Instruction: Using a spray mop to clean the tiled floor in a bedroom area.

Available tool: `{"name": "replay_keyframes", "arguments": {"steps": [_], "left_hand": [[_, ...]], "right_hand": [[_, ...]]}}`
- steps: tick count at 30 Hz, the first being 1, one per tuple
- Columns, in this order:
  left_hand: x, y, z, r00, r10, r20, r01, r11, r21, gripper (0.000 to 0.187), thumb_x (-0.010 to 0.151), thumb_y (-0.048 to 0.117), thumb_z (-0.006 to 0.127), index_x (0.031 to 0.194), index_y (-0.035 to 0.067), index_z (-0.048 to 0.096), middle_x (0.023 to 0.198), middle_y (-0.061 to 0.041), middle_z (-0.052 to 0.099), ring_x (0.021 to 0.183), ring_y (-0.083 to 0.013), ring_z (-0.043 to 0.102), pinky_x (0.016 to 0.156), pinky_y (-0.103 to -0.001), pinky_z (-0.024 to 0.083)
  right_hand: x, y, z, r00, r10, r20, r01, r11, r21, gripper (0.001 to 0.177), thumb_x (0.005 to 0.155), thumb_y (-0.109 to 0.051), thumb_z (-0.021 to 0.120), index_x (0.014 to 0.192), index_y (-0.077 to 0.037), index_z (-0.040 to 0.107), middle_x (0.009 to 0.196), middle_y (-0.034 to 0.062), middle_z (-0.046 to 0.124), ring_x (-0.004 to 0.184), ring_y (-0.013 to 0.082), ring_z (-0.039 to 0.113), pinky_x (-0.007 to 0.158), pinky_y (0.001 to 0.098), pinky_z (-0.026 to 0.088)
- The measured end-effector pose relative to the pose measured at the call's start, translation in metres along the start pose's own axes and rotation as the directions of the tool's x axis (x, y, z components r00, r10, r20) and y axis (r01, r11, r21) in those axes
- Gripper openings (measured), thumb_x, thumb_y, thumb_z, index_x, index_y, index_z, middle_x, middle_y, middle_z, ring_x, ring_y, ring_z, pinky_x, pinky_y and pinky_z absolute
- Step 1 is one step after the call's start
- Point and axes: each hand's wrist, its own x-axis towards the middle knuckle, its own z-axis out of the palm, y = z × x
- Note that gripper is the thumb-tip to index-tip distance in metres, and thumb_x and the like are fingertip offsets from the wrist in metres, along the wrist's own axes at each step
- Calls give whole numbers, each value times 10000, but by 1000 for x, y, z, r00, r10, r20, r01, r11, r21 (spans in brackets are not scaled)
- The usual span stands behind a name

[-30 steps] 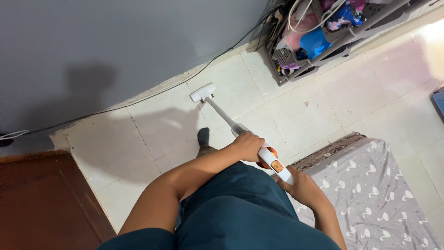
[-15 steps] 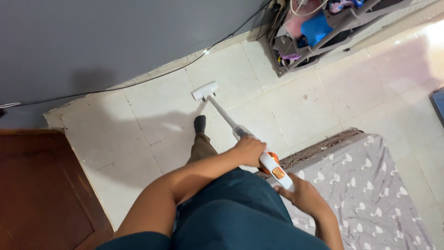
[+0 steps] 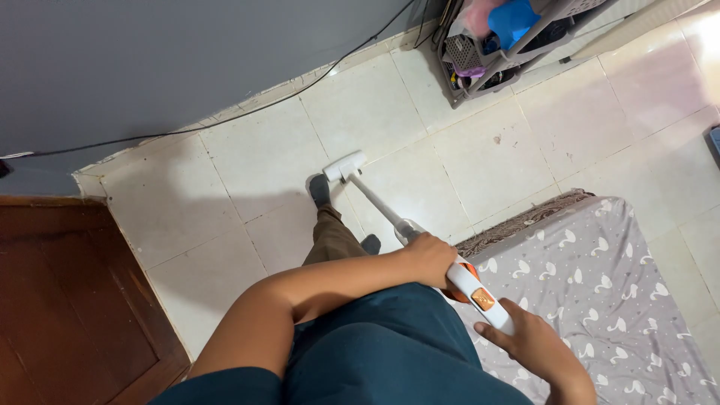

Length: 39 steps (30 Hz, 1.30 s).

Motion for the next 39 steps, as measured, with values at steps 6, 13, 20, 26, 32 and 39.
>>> {"name": "replay_keyframes", "arguments": {"steps": [6, 13, 20, 26, 32, 39], "left_hand": [[-8, 17, 1, 1000, 7, -13, -7, 999, -36, 866, 523, 902, 452, 908, 155, 659, 907, -20, 757, 854, -257, 732, 733, -412, 542], [-3, 14, 18, 999, 37, -29, -37, 999, -7, 637, 739, 751, 523, 975, 183, 687, 935, -12, 756, 881, -252, 731, 703, -436, 556], [-3, 15, 12, 998, 30, -55, -31, 999, -7, 917, 530, 907, 426, 967, 137, 665, 900, -33, 760, 830, -253, 736, 681, -424, 546], [8, -3, 17, 1000, -13, -21, 14, 1000, 14, 674, 709, 701, 579, 1072, 140, 663, 1001, -56, 755, 931, -268, 728, 790, -427, 546], [13, -27, 10, 996, -75, -50, 74, 997, -23, 566, 758, 549, 674, 1149, 140, 648, 1065, -91, 728, 1009, -303, 690, 829, -457, 535], [22, -68, 7, 980, -109, -164, 101, 993, -60, 664, 772, 617, 634, 1179, 93, 624, 1163, -141, 682, 1142, -306, 632, 924, -467, 517]], "right_hand": [[-15, 11, -2, 999, 30, -43, -33, 998, -58, 546, 862, -633, 637, 1341, -375, 585, 790, 78, 735, 700, 218, 691, 725, 302, 512], [13, 42, 18, 998, 24, -62, -33, 989, -144, 669, 803, -723, 637, 1362, -363, 562, 992, 60, 817, 947, 252, 782, 845, 324, 560], [13, 37, 15, 994, -14, -106, 9, 999, -50, 593, 816, -651, 654, 1338, -372, 629, 884, 26, 789, 851, 188, 749, 799, 280, 532], [14, 13, 14, 997, -22, -68, 28, 996, 84, 587, 854, -579, 668, 1376, -313, 621, 746, 75, 709, 709, 195, 662, 736, 297, 487], [31, -2, 6, 991, -96, -94, 99, 995, 33, 530, 862, -600, 647, 1289, -287, 633, 714, 55, 707, 671, 192, 666, 688, 312, 484], [70, -20, 11, 944, -208, -257, 235, 969, 77, 438, 836, -533, 751, 1099, -208, 622, 662, 81, 650, 640, 245, 611, 674, 331, 459]]}}
